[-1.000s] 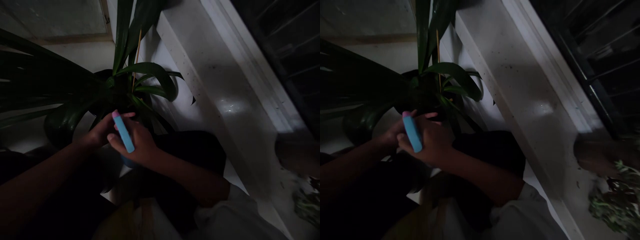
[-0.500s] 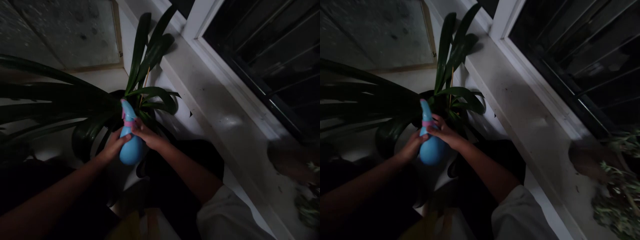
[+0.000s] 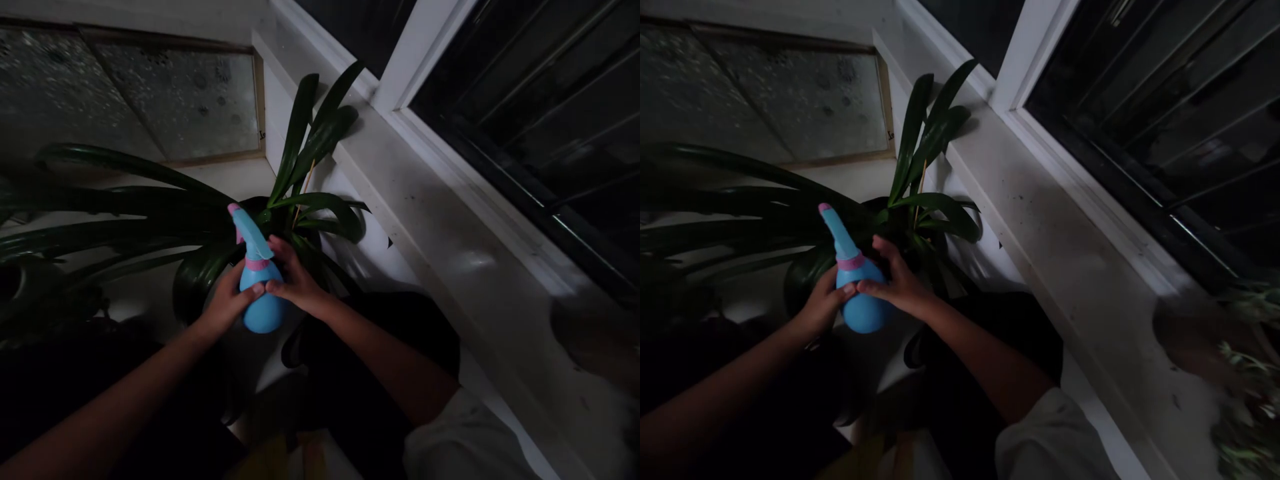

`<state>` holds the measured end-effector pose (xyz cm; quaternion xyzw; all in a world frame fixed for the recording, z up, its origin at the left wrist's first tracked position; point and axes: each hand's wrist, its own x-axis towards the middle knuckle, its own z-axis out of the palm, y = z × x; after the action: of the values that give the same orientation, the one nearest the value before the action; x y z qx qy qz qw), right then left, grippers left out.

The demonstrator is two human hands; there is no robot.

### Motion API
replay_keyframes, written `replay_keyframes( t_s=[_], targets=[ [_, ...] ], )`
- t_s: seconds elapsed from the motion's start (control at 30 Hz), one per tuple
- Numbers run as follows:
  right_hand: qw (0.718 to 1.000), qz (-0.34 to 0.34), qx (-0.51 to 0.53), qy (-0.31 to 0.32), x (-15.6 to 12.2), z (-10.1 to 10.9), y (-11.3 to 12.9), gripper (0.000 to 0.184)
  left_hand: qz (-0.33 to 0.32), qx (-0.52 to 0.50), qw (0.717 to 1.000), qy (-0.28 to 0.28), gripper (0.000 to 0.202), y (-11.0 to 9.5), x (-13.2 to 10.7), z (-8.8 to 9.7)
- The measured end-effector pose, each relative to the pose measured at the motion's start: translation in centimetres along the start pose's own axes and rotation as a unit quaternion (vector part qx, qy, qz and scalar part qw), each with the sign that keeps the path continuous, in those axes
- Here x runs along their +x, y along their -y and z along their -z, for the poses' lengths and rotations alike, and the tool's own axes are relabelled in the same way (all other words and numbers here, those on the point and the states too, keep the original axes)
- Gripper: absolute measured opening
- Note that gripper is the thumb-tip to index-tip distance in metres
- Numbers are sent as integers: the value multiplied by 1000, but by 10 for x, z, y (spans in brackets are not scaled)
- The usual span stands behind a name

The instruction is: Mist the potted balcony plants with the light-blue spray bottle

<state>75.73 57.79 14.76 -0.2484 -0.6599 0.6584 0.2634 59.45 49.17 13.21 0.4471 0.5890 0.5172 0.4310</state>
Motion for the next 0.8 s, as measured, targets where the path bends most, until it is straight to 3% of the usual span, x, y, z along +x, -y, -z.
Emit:
replay_keyframes(
  t_s=[0.1,0.27,0.4,0.53,0.63,0.8],
  targets=[
    [999,54,-6,-1,5,8,5,112,-25,-15,997,71,62,-8,2,2],
    [995,81,22,45,4,8,7,89,-27,-65,989,132,66,-10,5,-11],
    [995,74,-37,-50,-5,2,10,68,2,-102,987,126,63,-1,4,-24],
    [993,-6,-52,-105,-15,-4,2,43,69,-112,988,75,64,17,0,-32],
    [991,-52,-42,-116,-16,-5,-5,40,104,-123,985,63,64,27,0,-35],
    [995,-36,-20,-95,-7,-1,7,51,109,-96,988,46,56,28,8,-36]
  ],
)
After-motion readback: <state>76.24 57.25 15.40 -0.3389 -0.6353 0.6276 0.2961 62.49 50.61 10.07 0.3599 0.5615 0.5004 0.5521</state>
